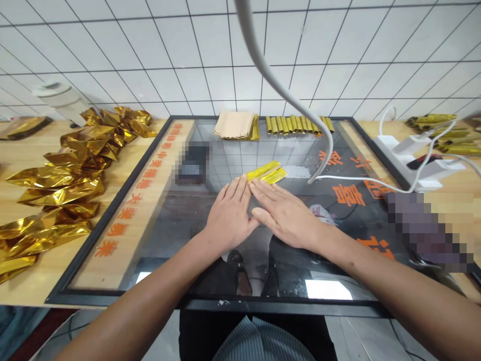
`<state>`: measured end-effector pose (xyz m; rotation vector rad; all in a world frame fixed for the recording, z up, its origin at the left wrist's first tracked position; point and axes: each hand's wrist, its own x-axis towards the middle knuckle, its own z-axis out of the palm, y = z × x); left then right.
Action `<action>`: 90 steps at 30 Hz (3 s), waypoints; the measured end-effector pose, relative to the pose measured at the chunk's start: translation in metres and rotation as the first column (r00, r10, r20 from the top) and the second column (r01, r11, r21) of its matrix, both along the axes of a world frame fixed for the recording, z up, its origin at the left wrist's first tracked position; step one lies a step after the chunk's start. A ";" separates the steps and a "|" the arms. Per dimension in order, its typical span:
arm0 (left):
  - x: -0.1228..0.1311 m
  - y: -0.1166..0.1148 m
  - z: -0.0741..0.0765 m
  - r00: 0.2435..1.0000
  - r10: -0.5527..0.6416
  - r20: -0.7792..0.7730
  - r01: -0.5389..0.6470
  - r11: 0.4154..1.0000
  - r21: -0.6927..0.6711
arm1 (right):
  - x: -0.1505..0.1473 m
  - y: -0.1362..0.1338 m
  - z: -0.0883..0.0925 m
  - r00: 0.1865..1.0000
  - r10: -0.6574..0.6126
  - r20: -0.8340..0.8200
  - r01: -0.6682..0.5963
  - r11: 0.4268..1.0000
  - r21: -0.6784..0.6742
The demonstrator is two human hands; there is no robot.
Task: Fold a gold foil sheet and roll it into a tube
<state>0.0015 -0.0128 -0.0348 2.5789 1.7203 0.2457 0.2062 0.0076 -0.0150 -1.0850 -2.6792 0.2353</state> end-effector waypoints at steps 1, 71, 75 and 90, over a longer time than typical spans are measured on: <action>0.000 0.000 0.000 1.000 0.004 -0.012 -0.004 1.000 0.003 | -0.002 -0.002 -0.002 1.000 -0.013 0.025 0.013 1.000 -0.007; -0.001 0.023 0.011 0.989 -0.128 -0.071 0.136 0.984 0.113 | 0.005 0.044 -0.012 0.967 -0.197 0.162 0.184 0.978 0.093; 0.000 0.022 0.009 0.991 -0.111 -0.077 0.119 0.987 0.111 | 0.010 0.048 -0.016 0.974 -0.185 0.128 0.173 0.980 0.097; 0.006 0.019 0.013 0.995 -0.089 -0.045 0.091 0.994 0.061 | -0.025 0.039 0.001 0.997 -0.063 -0.040 0.058 0.990 -0.127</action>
